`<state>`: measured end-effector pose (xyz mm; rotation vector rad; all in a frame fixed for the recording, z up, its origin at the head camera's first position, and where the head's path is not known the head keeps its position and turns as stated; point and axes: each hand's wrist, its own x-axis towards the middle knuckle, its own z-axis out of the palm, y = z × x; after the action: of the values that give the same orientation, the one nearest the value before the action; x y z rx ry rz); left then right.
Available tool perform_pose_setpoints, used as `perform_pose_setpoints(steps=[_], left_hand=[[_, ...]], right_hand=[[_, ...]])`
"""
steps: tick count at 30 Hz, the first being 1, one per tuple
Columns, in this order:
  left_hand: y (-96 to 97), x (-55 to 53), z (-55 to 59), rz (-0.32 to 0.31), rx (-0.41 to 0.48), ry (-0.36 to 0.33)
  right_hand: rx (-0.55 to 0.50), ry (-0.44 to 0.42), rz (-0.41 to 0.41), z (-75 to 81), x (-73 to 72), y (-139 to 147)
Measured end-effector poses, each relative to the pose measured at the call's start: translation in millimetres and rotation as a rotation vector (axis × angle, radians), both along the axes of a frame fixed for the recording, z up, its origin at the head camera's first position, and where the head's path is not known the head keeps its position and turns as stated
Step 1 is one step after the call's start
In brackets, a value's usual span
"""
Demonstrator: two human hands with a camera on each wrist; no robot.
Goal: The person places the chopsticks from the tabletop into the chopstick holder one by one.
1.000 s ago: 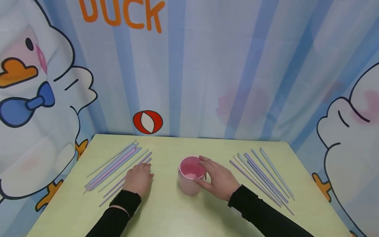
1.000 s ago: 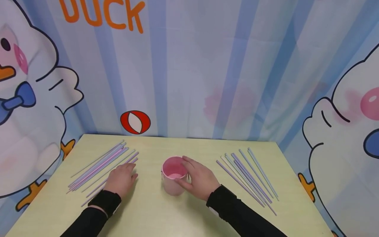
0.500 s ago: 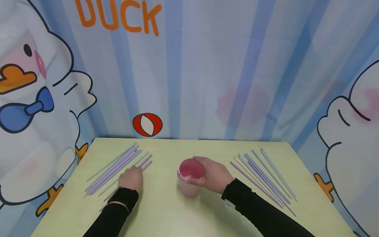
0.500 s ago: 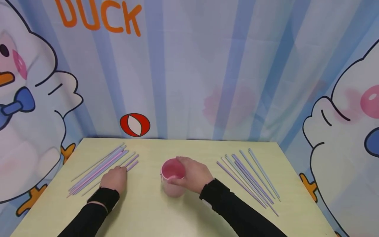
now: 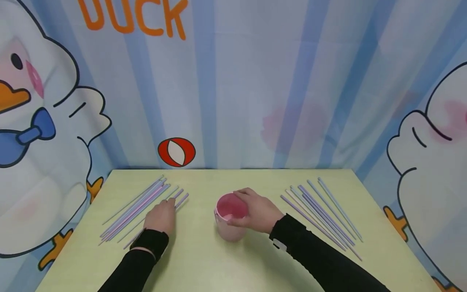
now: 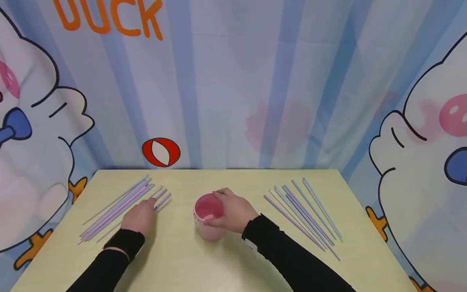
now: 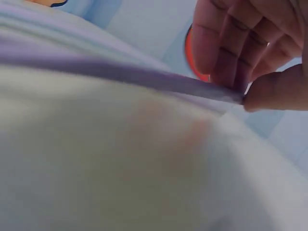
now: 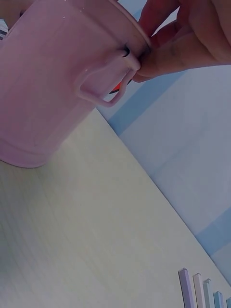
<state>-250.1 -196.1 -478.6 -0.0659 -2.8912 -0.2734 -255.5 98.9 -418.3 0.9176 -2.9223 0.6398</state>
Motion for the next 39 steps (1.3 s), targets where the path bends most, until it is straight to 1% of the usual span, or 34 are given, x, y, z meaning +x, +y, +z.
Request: perform_pose_setpoints(steps=[2, 4, 8, 9, 12, 16, 22, 26, 29, 32, 37, 39], left_hand=[[-1.1, -3.4, 9.7, -0.01, 0.035, 0.037], [-1.5, -7.2, 23.4, -0.015, 0.095, 0.069], [-0.6, -12.7, 56.2, -0.031, 0.261, 0.106], [0.1, -13.0, 64.5, -0.033, 0.305, 0.105], [2.2, -11.9, 86.6, -0.058, 0.422, 0.134], [8.4, -9.6, 108.1, -0.094, 0.564, 0.199], [25.8, -7.2, 133.1, -0.138, 0.738, 0.259], [38.2, -5.5, 144.4, -0.166, 0.819, 0.291], [46.5, -6.0, 147.9, -0.195, 0.873, 0.311], [54.2, -7.5, 148.1, -0.215, 0.904, 0.319], [65.0, -8.8, 144.5, -0.217, 0.893, 0.309], [68.5, -8.9, 142.0, -0.22, 0.887, 0.299]], right_hand=[[0.001, -0.015, -0.003, 1.4, -0.5, -1.0], [0.003, -0.028, -0.006, 2.6, -1.5, -1.7], [0.023, -0.05, -0.023, 4.2, -3.7, -1.6], [0.029, -0.055, -0.028, 4.0, -4.6, -1.4], [0.037, -0.074, -0.035, 4.6, -6.2, -0.6], [0.027, -0.103, -0.032, 6.1, -7.1, 0.3], [0.011, -0.143, -0.04, 9.0, -7.6, 1.0], [0.019, -0.156, -0.043, 8.0, -8.6, 1.0], [0.022, -0.171, -0.044, 7.7, -8.5, 0.7], [0.015, -0.192, -0.04, 8.7, -7.7, 0.4], [0.008, -0.207, -0.033, 9.0, -6.1, 0.2], [0.004, -0.198, -0.028, 8.3, -5.7, 0.2]])
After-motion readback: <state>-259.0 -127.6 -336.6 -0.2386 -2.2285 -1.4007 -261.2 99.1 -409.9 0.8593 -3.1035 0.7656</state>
